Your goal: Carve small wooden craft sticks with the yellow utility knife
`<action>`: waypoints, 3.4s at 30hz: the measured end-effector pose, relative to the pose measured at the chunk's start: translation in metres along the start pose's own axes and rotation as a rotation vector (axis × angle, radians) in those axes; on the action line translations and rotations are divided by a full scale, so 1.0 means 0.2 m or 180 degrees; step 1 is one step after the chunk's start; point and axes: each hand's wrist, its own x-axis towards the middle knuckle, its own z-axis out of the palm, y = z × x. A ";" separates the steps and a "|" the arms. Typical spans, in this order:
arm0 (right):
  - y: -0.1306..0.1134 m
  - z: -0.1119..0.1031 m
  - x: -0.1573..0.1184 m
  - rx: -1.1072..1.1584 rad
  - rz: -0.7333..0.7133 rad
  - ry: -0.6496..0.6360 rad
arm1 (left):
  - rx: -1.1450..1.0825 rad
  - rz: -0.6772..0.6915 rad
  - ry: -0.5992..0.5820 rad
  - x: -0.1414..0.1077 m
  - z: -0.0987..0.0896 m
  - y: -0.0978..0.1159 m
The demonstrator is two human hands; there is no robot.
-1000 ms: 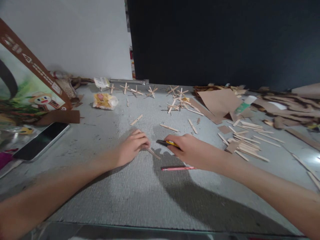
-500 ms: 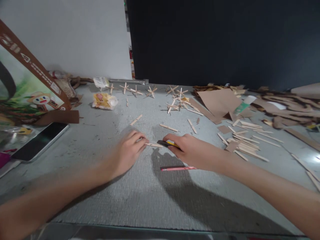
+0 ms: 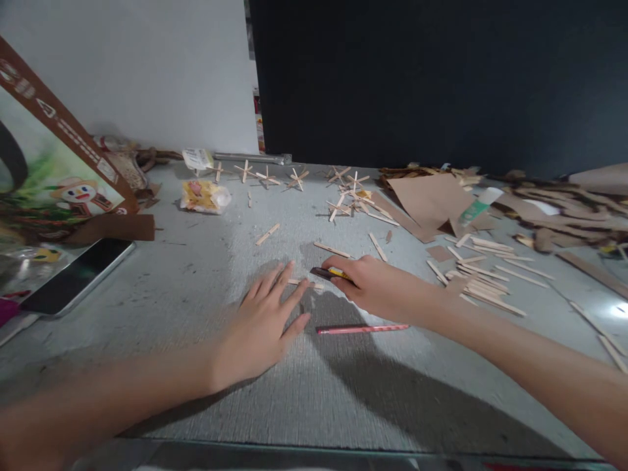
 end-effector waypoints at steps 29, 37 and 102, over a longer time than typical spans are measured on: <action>0.04 0.00 0.05 -0.0043 -0.0593 0.0028 | -0.0179 0.0462 0.0549 0.02 0.02 -0.02; 0.04 0.02 0.06 -0.0114 -0.0636 0.0057 | -0.0022 0.0482 0.0501 0.03 0.02 -0.02; -0.05 -0.15 0.19 -0.0134 -0.0568 -0.0834 | 0.0045 0.0568 0.0426 0.05 0.02 -0.03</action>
